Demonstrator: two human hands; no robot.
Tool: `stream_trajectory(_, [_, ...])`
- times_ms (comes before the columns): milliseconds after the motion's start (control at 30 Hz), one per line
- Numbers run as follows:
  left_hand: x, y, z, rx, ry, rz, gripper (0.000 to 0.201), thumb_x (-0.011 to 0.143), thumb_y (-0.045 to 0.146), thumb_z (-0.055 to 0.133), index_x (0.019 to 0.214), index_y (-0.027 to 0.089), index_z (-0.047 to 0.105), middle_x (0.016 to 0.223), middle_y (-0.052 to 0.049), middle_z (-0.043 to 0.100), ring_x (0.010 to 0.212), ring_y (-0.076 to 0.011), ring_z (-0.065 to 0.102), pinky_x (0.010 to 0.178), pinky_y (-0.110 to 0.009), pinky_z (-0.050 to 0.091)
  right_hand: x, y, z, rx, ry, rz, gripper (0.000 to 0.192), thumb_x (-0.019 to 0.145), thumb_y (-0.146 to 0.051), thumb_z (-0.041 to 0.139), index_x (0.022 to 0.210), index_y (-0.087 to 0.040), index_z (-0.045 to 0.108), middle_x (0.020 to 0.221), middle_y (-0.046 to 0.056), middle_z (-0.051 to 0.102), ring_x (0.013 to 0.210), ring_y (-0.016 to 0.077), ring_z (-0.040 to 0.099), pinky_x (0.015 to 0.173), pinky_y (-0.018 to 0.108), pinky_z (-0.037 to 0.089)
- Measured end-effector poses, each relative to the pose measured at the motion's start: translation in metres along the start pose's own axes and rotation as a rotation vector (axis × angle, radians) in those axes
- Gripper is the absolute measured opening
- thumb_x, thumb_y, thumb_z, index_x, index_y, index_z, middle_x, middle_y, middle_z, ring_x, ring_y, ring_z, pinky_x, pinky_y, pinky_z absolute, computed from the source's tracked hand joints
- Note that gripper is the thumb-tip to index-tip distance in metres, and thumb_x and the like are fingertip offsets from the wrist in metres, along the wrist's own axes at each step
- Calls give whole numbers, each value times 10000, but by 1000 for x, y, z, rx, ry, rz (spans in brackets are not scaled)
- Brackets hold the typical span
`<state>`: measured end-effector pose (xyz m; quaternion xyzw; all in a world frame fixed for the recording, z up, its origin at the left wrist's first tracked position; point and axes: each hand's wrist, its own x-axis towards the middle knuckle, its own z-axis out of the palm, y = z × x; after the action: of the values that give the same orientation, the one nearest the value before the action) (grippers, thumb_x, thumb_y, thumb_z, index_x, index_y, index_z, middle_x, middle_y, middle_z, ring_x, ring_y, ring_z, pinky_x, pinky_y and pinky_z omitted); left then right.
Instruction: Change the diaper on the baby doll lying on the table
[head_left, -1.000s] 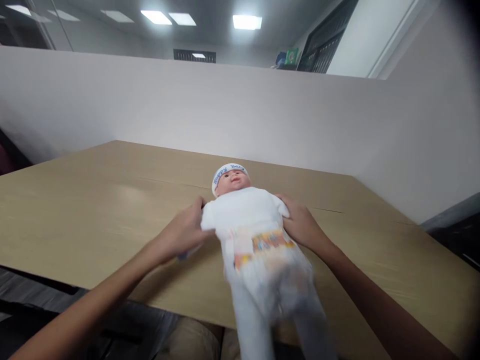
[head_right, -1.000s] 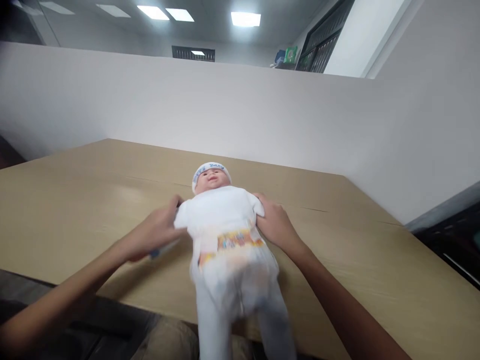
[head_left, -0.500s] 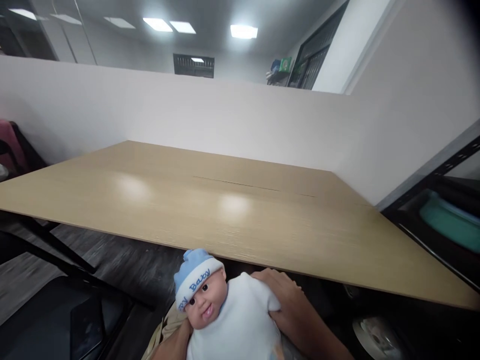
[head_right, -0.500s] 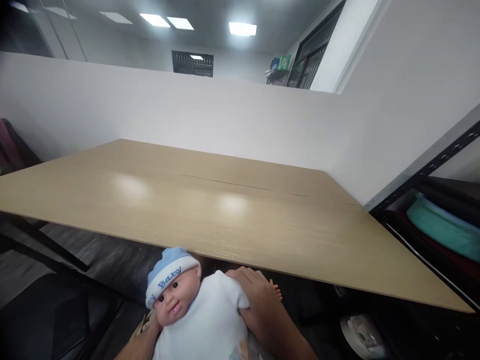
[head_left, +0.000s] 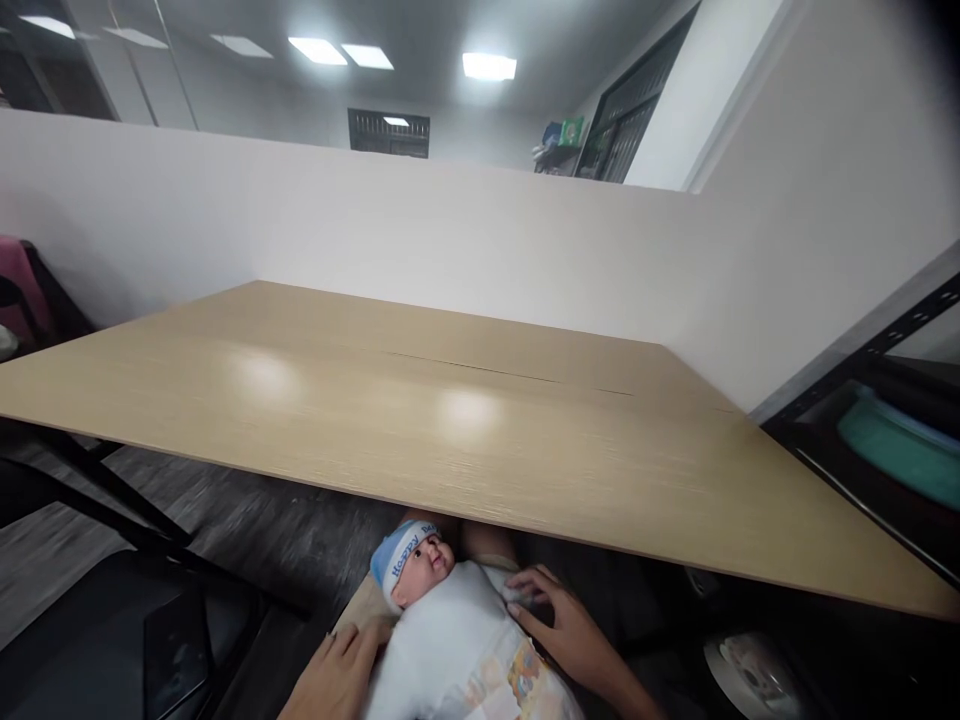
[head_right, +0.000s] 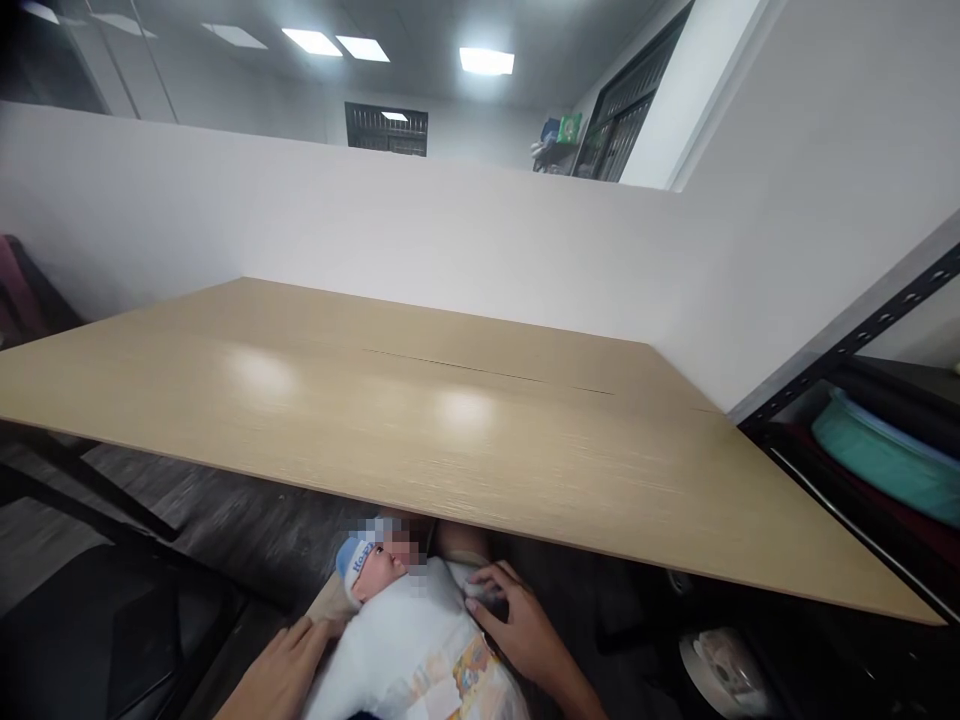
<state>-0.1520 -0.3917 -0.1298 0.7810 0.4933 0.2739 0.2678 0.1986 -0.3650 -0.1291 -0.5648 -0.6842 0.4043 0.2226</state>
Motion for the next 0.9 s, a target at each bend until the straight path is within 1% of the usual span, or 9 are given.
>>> stream_trajectory(100, [-25,-4,3,8,-1,41,509,966,631,688,1348,297,643,1364,-118,688,1223,-373,660,998,-508,594,-21,4,1,99,-56,64,428,963,-595,629,1074,-222,806,1032,102,809,1016,330,751,952,462,588])
stream_trajectory(167, [-26,3,8,-14,-21,129,571,940,614,729,1378,273,594,1435,-142,650,1283,-370,627,1058,-505,562,-31,2,5,110,-38,62,442,922,-643,672,1055,-250,824,1035,102,823,1018,366,756,935,479,593])
stream_trajectory(233, [-12,21,13,-79,-101,220,547,964,549,720,1405,275,550,1473,-135,629,1339,-347,592,1125,-491,515,-35,-2,9,94,25,57,441,902,-668,685,1031,-274,836,1052,97,831,1034,381,757,941,489,592])
stream_trajectory(300, [10,44,17,-157,-240,267,509,999,481,688,1440,291,521,1470,-106,635,1353,-313,581,1162,-467,477,-36,-5,12,83,58,52,478,936,-683,636,1011,-257,839,1013,95,832,1008,361,763,932,474,594])
stream_trajectory(400, [36,72,27,-169,-395,307,562,1000,462,690,1500,298,493,1445,-89,657,1319,-304,591,1140,-458,465,-33,-3,12,83,75,42,542,982,-690,575,993,-215,834,962,96,825,965,314,762,915,431,597])
stream_trajectory(533, [45,76,47,-60,-445,337,450,978,493,717,1365,292,607,1370,-75,683,1233,-319,596,1080,-481,444,-25,24,4,103,115,40,558,948,-729,617,1020,-215,821,1000,96,823,984,299,763,948,432,595])
stream_trajectory(667, [45,75,56,-105,-424,274,260,986,440,727,1171,274,651,1268,-45,694,1198,-279,589,1036,-425,440,-17,47,-5,48,248,63,639,913,-815,594,1003,-215,794,999,113,819,981,323,767,971,485,593])
stream_trajectory(767, [46,84,44,-157,-429,234,156,981,324,732,1087,256,641,1231,-28,703,1181,-257,599,1028,-399,440,-18,28,-4,10,232,17,566,988,-730,564,1059,-217,792,1078,127,814,1069,315,758,1032,478,572])
stream_trajectory(900, [39,94,9,-238,-438,177,136,1010,291,688,1133,263,640,1244,-35,695,1205,-233,605,1062,-349,452,-27,-31,4,3,-21,-169,397,1070,-517,557,1250,-236,772,1330,133,736,1284,276,678,1150,438,510])
